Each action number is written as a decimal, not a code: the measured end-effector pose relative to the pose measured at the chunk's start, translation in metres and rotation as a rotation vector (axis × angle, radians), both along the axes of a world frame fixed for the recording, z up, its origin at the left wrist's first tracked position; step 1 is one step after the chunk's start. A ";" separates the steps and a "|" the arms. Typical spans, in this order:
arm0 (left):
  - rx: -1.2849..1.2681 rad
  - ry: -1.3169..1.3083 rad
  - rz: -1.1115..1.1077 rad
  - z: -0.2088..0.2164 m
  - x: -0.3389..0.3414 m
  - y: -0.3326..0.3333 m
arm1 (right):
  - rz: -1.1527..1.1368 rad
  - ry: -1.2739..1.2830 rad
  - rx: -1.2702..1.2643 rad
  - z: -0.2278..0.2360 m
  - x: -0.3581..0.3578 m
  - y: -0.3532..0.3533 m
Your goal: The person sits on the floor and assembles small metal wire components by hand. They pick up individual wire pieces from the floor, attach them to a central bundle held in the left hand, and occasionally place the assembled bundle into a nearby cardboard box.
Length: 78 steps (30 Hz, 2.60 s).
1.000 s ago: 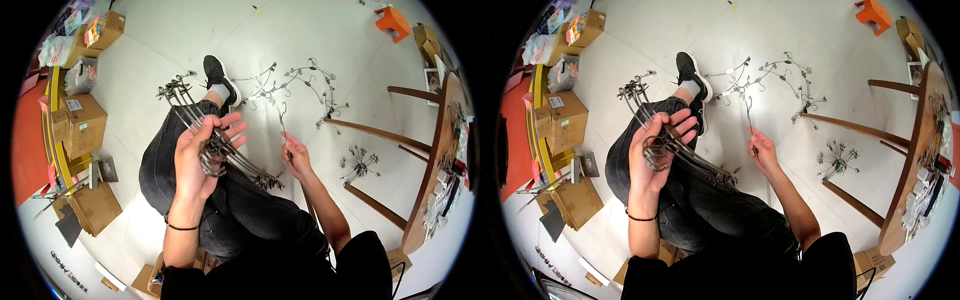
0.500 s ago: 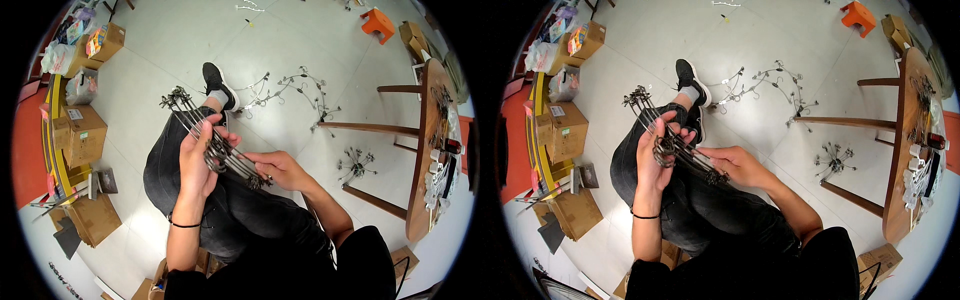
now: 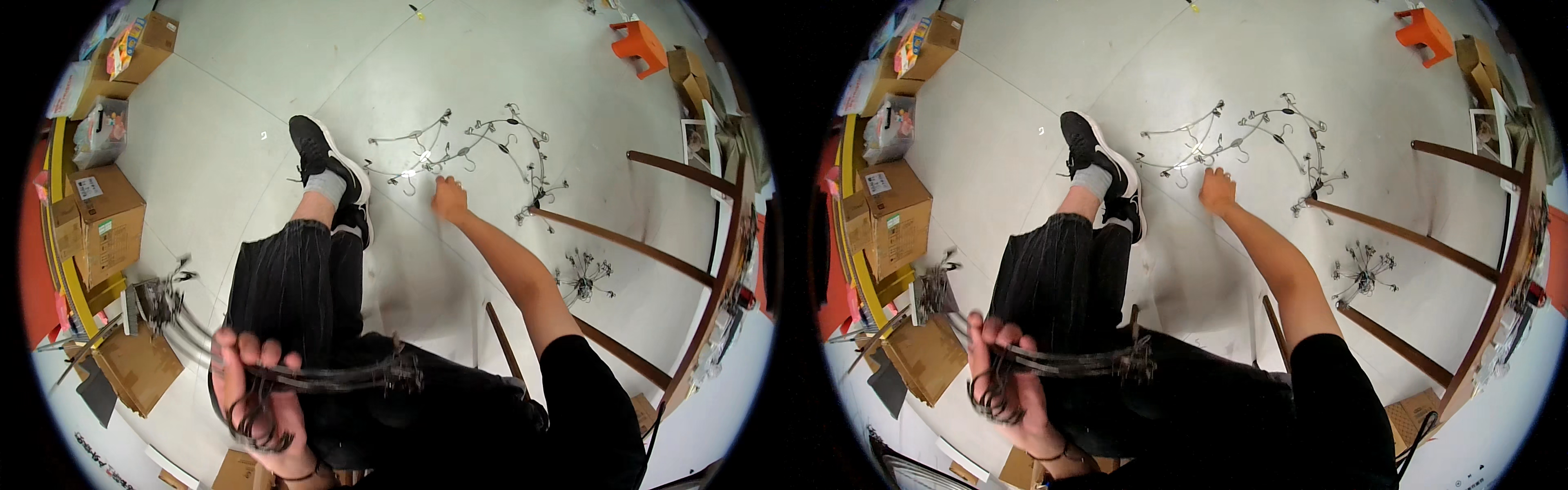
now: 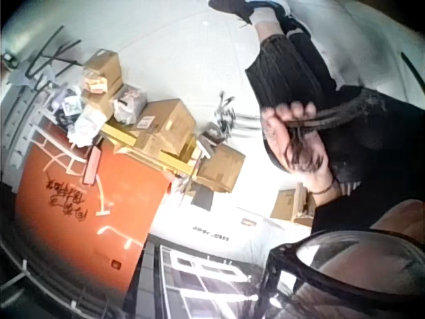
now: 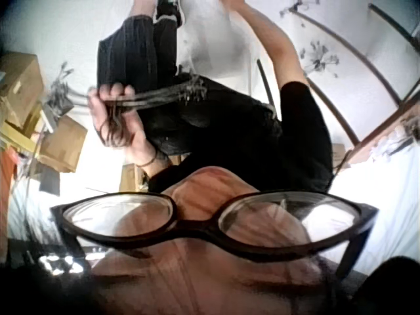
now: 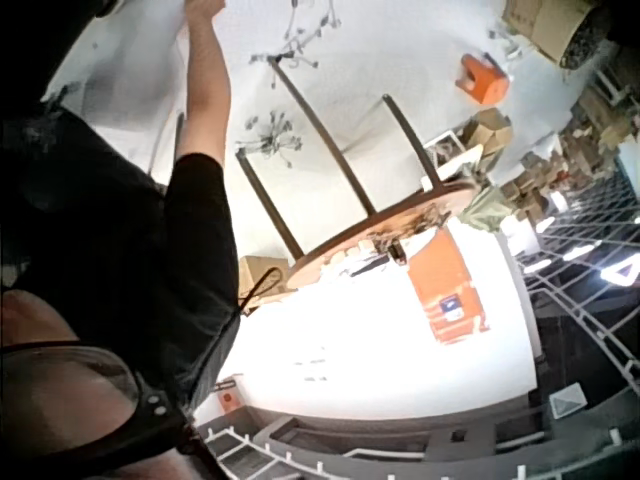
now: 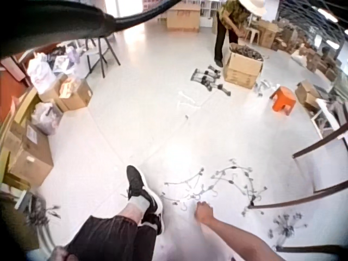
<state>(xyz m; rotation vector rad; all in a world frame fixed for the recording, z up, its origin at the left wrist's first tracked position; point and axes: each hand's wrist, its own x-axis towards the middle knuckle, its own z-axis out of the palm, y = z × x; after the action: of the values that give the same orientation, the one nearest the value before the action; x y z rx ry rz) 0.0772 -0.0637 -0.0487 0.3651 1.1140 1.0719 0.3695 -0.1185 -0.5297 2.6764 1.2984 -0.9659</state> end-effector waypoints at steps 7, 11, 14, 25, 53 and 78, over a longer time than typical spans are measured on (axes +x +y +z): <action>-0.158 -0.263 0.169 0.003 -0.015 0.023 | 0.247 -0.382 0.189 -0.099 0.027 0.103; -0.118 -0.285 0.212 -0.003 -0.017 0.020 | 0.421 -0.349 0.038 -0.108 0.023 0.151; -0.143 -0.288 0.196 0.001 -0.008 0.029 | 0.656 -0.320 -0.083 -0.112 0.030 0.155; -0.105 0.162 0.109 -0.003 0.027 0.007 | 0.036 0.205 1.167 0.152 0.051 0.118; -0.182 -0.036 -0.349 -0.020 0.037 -0.008 | 0.616 0.403 1.345 0.330 -0.044 -0.024; -0.206 0.085 -0.107 -0.013 0.037 -0.003 | -0.198 0.429 0.800 0.135 -0.001 0.020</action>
<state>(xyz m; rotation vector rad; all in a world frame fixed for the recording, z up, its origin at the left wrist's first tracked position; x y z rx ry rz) 0.1144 -0.0662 -0.0618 0.3047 1.2545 0.8455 0.3683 -0.0982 -0.3947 3.3531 1.8484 -1.3245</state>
